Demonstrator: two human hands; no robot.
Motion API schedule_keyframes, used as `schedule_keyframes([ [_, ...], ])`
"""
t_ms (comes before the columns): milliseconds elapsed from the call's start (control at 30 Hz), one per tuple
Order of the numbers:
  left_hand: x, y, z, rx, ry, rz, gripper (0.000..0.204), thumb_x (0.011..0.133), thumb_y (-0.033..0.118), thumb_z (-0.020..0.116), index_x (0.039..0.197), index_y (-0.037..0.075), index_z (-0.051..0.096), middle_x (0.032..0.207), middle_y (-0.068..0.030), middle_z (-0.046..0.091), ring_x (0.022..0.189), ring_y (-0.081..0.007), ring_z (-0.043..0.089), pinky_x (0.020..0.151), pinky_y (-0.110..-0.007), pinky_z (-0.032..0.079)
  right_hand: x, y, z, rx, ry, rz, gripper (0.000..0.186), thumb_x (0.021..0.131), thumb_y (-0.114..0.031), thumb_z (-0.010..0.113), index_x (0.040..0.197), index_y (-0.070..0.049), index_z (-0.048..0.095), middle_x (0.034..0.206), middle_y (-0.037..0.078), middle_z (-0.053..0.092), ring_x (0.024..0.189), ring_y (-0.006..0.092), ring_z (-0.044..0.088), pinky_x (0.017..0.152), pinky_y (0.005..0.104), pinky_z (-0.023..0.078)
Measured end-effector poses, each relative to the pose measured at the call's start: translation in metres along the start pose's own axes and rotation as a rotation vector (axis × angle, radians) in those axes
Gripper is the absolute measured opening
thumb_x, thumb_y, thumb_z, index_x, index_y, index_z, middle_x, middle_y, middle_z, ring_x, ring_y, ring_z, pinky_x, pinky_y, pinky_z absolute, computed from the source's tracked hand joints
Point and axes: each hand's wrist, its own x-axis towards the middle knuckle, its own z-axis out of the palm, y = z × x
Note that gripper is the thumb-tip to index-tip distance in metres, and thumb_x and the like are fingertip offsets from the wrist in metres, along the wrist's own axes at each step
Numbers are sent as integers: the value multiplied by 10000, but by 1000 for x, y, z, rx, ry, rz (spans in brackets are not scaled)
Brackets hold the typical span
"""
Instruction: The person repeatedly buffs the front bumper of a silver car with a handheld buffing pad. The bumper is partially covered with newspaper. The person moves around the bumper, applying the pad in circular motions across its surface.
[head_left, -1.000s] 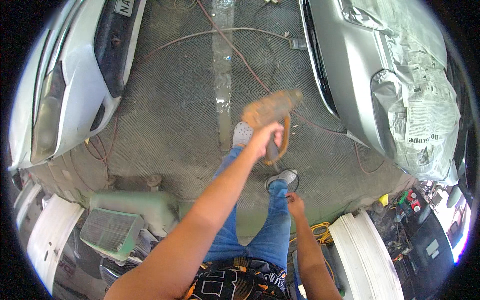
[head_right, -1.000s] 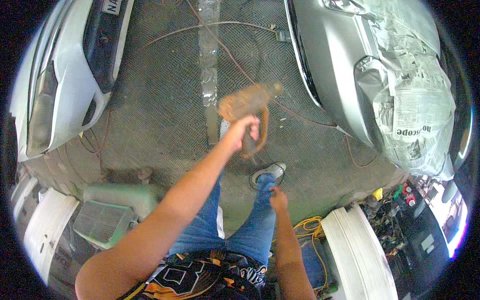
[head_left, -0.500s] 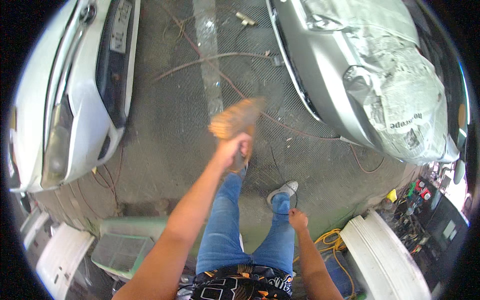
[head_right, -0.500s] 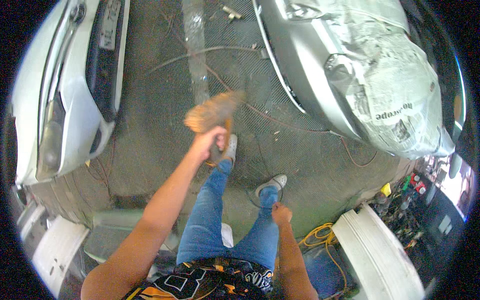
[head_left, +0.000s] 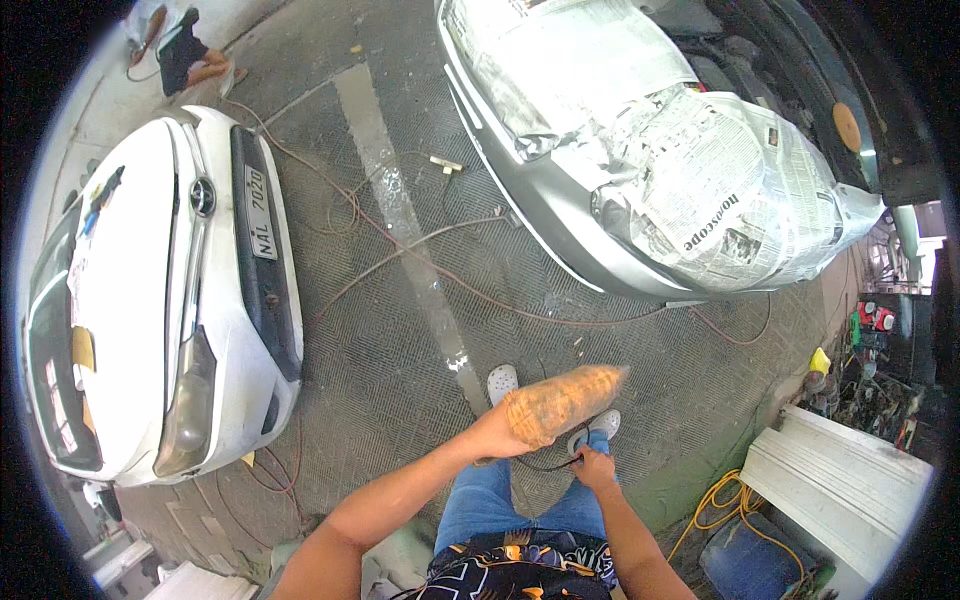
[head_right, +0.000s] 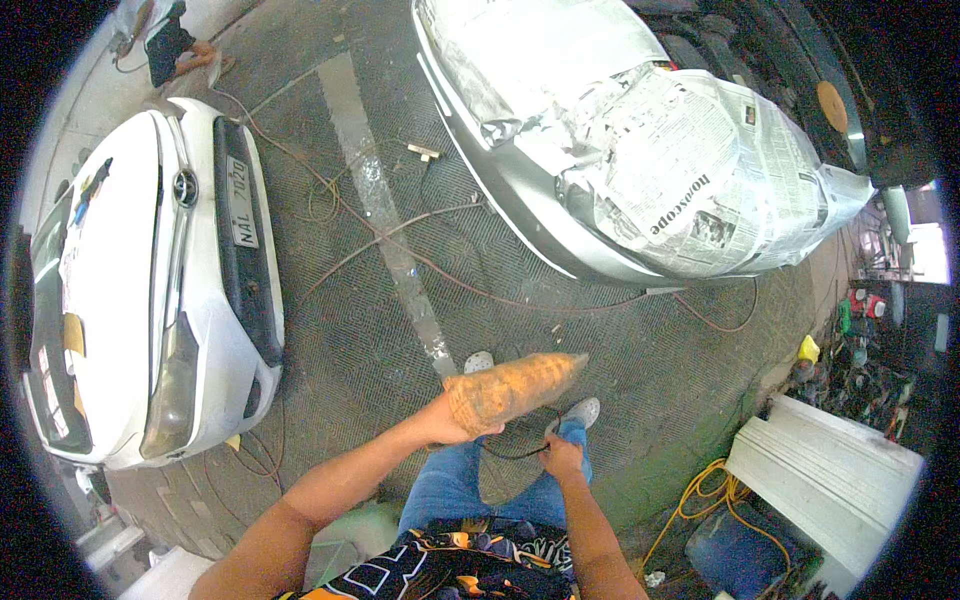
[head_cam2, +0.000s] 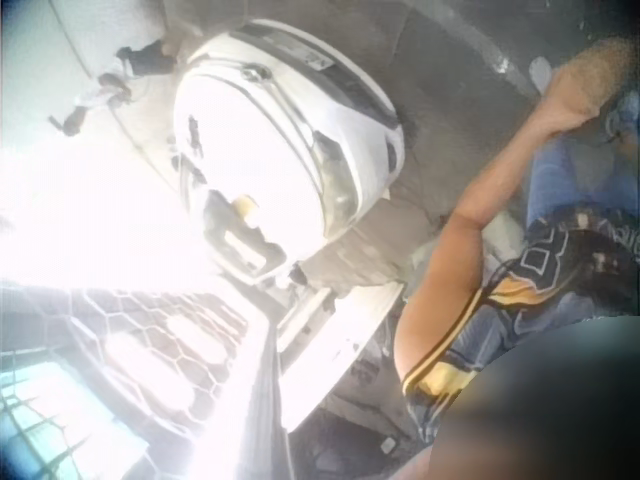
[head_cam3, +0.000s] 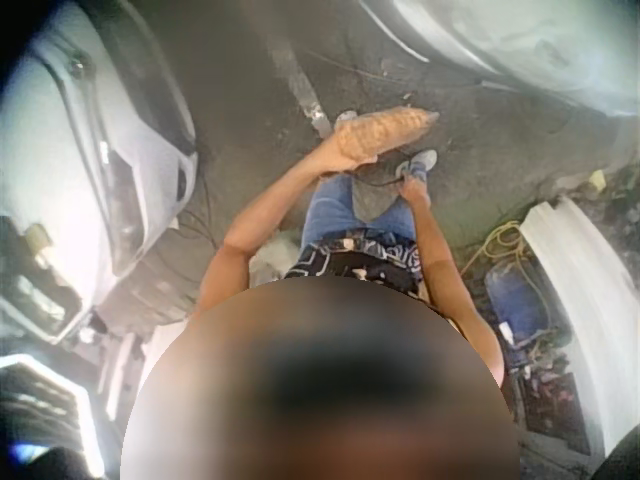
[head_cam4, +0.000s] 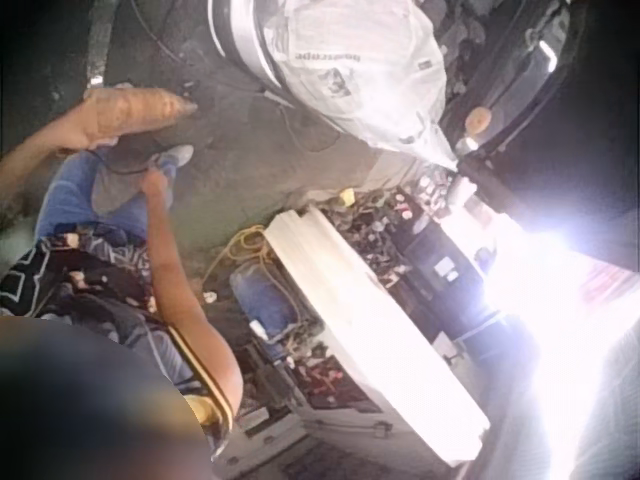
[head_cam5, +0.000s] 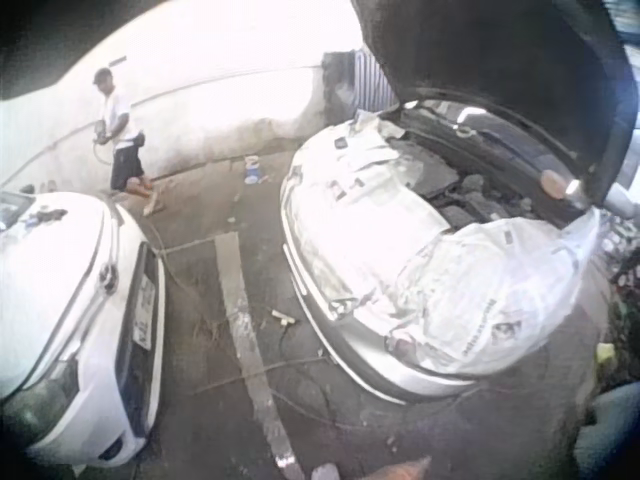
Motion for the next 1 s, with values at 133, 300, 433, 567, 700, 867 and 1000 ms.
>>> schedule_keyframes([
  [133,37,44,-56,-77,102,-351,328,826,113,786,1105,18,642,898,-78,692,728,-161,664,652,-327,561,-4,-15,-16,119,70,-157,308,829,-415,715,986,-153,672,903,76,737,851,303,700,840,479,484],
  [300,119,65,-185,-208,451,-357,70,861,82,646,809,42,622,670,-34,584,514,-141,542,473,-297,452,-2,-72,-54,389,209,-326,308,871,-407,694,980,-120,683,818,83,721,800,315,694,759,458,511],
  [433,150,60,-238,-339,821,-220,107,845,102,629,766,65,567,642,-38,547,499,-150,513,478,-305,436,10,-117,-78,497,343,-377,340,873,-416,690,987,-96,676,790,89,715,775,327,692,749,463,516],
  [567,125,10,-221,-310,863,-262,64,825,75,626,809,59,567,652,-27,536,513,-159,514,493,-310,443,12,-106,-82,358,204,-179,399,848,-471,697,999,-103,669,808,101,720,777,341,700,770,493,510],
  [700,59,-69,-129,-337,669,-419,71,816,54,626,883,29,616,732,-26,590,545,-152,541,498,-293,456,7,-50,-51,66,174,22,330,855,-426,679,961,-114,674,842,136,729,773,346,710,690,452,544],
  [867,-20,-127,38,382,245,-139,290,852,221,751,1094,81,673,978,-62,694,887,-217,667,776,-373,542,-14,49,-8,-36,4,215,294,876,-240,551,1151,-156,615,938,159,722,874,378,705,808,576,502],
  [1000,-47,-124,84,24,-37,-187,385,851,382,758,1136,137,675,1090,-51,692,1060,-258,631,933,-410,495,-23,90,6,24,-53,260,292,879,-227,550,1164,-173,585,962,172,713,898,396,693,788,572,512],
])
